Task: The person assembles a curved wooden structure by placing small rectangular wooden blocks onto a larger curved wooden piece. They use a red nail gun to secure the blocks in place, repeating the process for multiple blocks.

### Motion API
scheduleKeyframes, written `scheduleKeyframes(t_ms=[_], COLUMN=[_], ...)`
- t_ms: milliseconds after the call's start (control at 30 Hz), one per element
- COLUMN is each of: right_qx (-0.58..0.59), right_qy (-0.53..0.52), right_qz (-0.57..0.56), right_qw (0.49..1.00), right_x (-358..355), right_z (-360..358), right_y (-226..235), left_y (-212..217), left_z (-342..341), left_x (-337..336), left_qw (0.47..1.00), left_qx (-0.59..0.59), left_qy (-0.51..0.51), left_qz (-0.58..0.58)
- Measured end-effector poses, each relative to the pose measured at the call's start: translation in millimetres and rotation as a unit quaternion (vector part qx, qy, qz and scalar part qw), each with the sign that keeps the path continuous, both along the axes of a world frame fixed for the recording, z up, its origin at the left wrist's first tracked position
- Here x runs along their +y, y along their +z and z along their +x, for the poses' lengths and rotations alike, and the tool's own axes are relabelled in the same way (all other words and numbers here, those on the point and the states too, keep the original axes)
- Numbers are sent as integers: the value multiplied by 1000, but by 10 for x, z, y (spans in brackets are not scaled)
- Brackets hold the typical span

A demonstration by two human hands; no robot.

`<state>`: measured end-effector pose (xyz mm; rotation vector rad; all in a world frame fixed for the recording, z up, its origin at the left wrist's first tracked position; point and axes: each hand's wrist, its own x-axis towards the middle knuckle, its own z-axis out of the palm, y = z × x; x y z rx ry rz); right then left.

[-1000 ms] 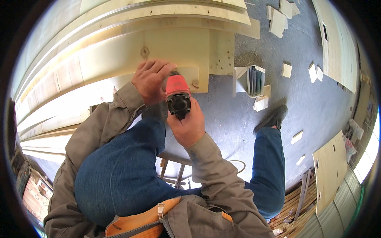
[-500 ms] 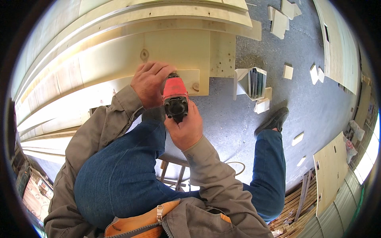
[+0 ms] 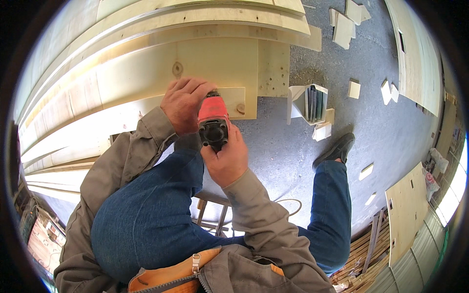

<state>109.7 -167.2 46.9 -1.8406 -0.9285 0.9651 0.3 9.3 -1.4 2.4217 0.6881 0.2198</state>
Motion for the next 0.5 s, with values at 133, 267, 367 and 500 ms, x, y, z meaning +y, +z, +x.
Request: scheduleKeyframes(t_ms=[133,267,367,500], right_qx=[-1,-20,-1,13], right_qy=[-4,-1,8,12], right_qz=[-4,-7,-21,-35], right_qw=[1000,1000,1000,999], right_x=[1,16,59,-12], right_z=[-34,-32,-1,9], right_y=[-5,13,107,139], left_y=[2,-43,-25,-14], left_z=[-3,-4,-21,-19], left_x=[4,-6,11,9], left_qw=[1000,1000,1000,1000], left_qx=[0,-11,-14,-17], left_qy=[-2,0,3,-3], left_qz=[-1,0,-5,1])
